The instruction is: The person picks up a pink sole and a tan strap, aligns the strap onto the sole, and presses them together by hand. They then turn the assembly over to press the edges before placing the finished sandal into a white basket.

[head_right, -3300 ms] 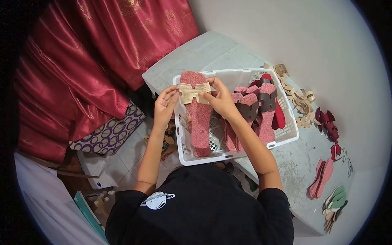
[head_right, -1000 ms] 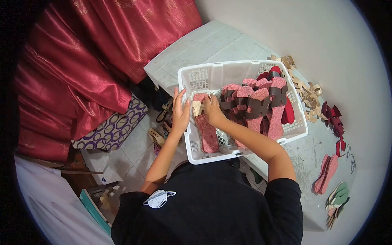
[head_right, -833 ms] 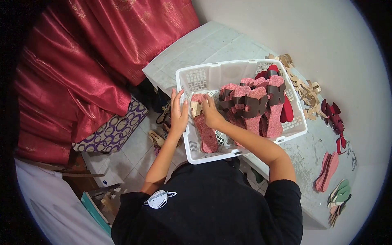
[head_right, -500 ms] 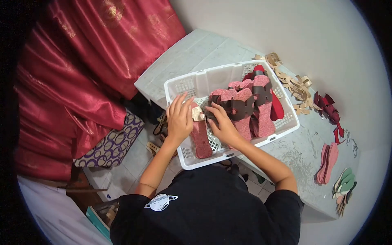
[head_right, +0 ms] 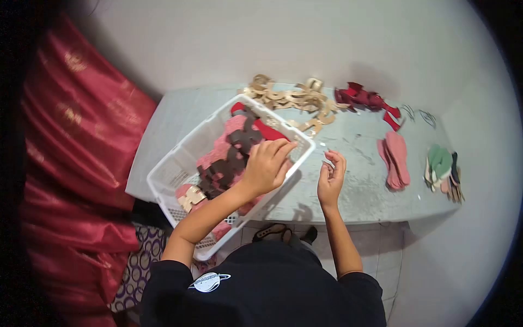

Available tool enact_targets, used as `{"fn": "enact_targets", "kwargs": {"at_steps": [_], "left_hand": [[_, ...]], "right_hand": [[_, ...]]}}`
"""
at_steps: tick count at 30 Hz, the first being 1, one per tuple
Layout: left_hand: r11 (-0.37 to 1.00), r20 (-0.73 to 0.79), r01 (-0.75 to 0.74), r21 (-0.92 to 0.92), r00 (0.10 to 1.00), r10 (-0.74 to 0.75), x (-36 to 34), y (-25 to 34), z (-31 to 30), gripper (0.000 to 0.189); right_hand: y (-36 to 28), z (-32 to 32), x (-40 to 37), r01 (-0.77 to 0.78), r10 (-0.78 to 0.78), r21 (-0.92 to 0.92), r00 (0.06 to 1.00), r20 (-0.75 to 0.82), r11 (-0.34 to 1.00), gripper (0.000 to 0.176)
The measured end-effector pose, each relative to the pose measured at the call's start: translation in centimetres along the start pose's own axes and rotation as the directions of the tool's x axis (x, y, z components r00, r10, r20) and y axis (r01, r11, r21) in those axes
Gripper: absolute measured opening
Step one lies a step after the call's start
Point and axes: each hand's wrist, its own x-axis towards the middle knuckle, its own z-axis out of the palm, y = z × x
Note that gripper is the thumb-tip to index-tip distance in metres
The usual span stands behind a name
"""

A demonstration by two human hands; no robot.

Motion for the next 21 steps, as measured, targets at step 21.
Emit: {"fn": "enact_targets", "kwargs": {"at_steps": [21], "left_hand": [[0.671, 0.488, 0.331, -0.663, 0.872, 0.051, 3.1, 12.8, 29.7, 0.033]], "right_hand": [[16.0, -25.3, -1.8, -0.36, 0.187, -0.164, 0.759, -0.623, 0.918, 0.025]]}}
